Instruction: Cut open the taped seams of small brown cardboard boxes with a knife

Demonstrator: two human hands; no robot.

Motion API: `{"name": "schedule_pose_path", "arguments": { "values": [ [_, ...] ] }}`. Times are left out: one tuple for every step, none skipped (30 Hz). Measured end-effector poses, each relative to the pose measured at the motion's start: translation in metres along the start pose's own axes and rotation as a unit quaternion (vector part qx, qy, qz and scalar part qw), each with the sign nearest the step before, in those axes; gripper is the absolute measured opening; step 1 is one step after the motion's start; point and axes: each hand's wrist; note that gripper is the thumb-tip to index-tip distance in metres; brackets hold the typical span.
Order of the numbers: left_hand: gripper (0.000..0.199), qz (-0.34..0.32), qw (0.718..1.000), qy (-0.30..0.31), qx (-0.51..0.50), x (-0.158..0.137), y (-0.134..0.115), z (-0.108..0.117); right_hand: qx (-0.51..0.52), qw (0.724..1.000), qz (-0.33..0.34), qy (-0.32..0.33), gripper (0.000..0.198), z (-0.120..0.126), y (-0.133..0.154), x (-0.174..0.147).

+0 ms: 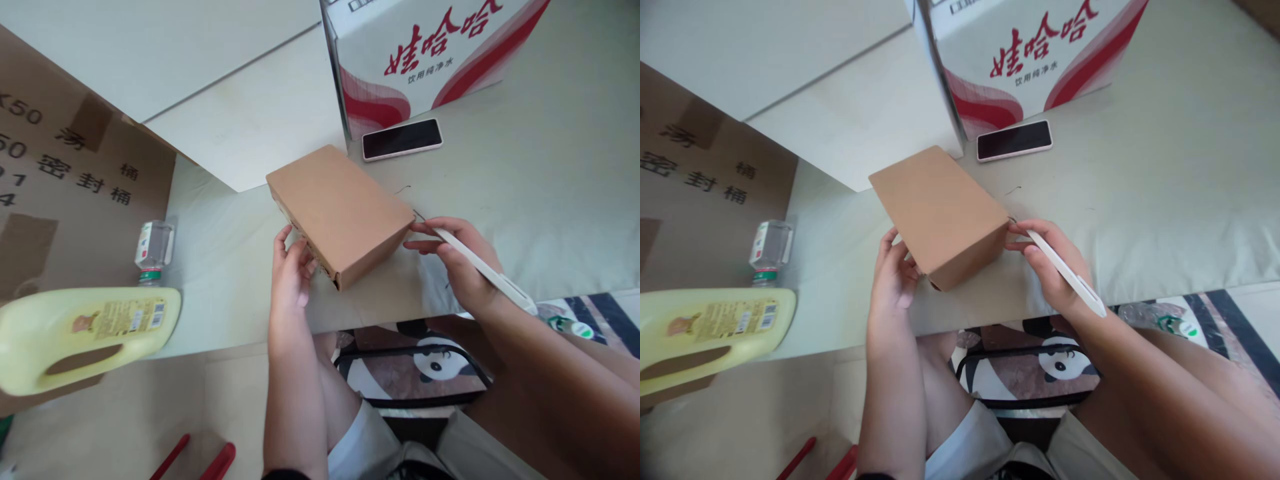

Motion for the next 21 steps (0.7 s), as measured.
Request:
{"name": "schedule_pose_path", "arguments": {
  "values": [
    [0.066, 0.001, 1.0, -0.001, 0.003, -0.0006, -0.0004, -0.0003, -0.003, 1.0, 0.0, -0.001, 0.033, 0.0002, 0.0004, -0.0001],
    [0.064, 0.004, 1.0, -0.003, 0.004, -0.0011, -0.0007, -0.0007, -0.005, 1.0, 0.0, -0.001, 0.032, 0.0003, 0.0007, -0.0001],
    [0.063, 0.005, 1.0, -0.007, 0.002, -0.0012, -0.0009, -0.0011, -0.007, 1.0, 0.0, -0.002, 0.032, 0.0004, 0.0009, -0.0001],
    [0.062, 0.006, 1.0, -0.012, -0.002, -0.0011, -0.001, -0.0015, -0.007, 1.0, 0.002, -0.003, 0.033, 0.0004, 0.001, -0.0001],
    [0.061, 0.006, 1.0, -0.017, -0.007, -0.0008, -0.0009, -0.0018, -0.009, 1.0, 0.006, -0.005, 0.033, 0.0002, 0.0009, 0.0],
    [0.062, 0.004, 1.0, -0.022, -0.012, -0.0004, -0.0007, -0.0022, -0.01, 1.0, 0.012, -0.009, 0.033, 0.0, 0.0006, 0.0],
    [0.062, 0.001, 0.999, -0.028, -0.017, 0.0, -0.0004, -0.0026, -0.011, 1.0, 0.02, -0.016, 0.033, -0.0004, 0.0002, 0.0001],
    [0.063, -0.005, 0.999, -0.034, -0.021, 0.0004, -0.0001, -0.0029, -0.01, 0.999, 0.027, -0.023, 0.033, -0.0008, -0.0004, 0.0003],
    [0.064, -0.009, 0.999, -0.038, -0.025, 0.0006, 0.0001, -0.0032, -0.005, 0.999, 0.033, -0.029, 0.034, -0.0014, -0.001, 0.0004],
    [0.064, -0.011, 0.999, -0.042, -0.027, 0.0006, 0.0004, -0.0035, 0.003, 0.999, 0.036, -0.035, 0.035, -0.0019, -0.0015, 0.0006],
    [0.064, -0.011, 0.999, -0.044, -0.027, 0.0004, 0.0006, -0.0037, 0.012, 0.999, 0.037, -0.039, 0.036, -0.0025, -0.0018, 0.0008],
    [0.065, -0.009, 0.999, -0.042, -0.022, 0.0002, 0.0009, -0.0039, 0.02, 0.998, 0.035, -0.041, 0.036, -0.0029, -0.0018, 0.0009],
    [0.065, -0.007, 0.999, -0.039, -0.014, -0.0002, 0.0012, -0.004, 0.025, 0.998, 0.031, -0.04, 0.036, -0.0032, -0.0015, 0.001],
    [0.066, -0.004, 0.999, -0.033, -0.002, -0.0007, 0.0017, -0.0039, 0.027, 0.999, 0.025, -0.038, 0.035, -0.0034, -0.001, 0.0011],
    [0.067, -0.002, 1.0, -0.026, 0.011, -0.0013, 0.0022, -0.0038, 0.026, 0.999, 0.02, -0.036, 0.035, -0.0035, -0.0002, 0.001],
    [0.069, -0.002, 1.0, -0.016, 0.023, -0.0018, 0.0027, -0.0036, 0.025, 0.999, 0.014, -0.034, 0.034, -0.0034, 0.0007, 0.0009],
    [0.071, 0.0, 0.999, -0.005, 0.033, -0.0024, 0.0033, -0.0033, 0.023, 0.999, 0.01, -0.033, 0.034, -0.0033, 0.0016, 0.0007],
    [0.073, 0.001, 0.999, 0.004, 0.041, -0.003, 0.0038, -0.0031, 0.022, 0.999, 0.007, -0.035, 0.034, -0.0031, 0.0024, 0.0005],
    [0.075, 0.003, 0.999, 0.013, 0.045, -0.0036, 0.0043, -0.003, 0.022, 0.999, 0.006, -0.036, 0.034, -0.0029, 0.0029, 0.0002],
    [0.076, 0.004, 0.999, 0.019, 0.046, -0.0042, 0.0046, -0.0029, 0.022, 0.999, 0.005, -0.038, 0.034, -0.0027, 0.0032, -0.0001],
    [0.077, 0.005, 0.999, 0.022, 0.044, -0.0047, 0.0047, -0.0031, 0.021, 0.999, 0.004, -0.039, 0.034, -0.0024, 0.0032, -0.0005]
  ]
}}
Point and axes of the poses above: each hand's wrist, its own x-axis towards the middle knuckle, its own z-axis out of the back of the hand, y = z × x, and after that the axes turned 2 degrees about -x, right-handed
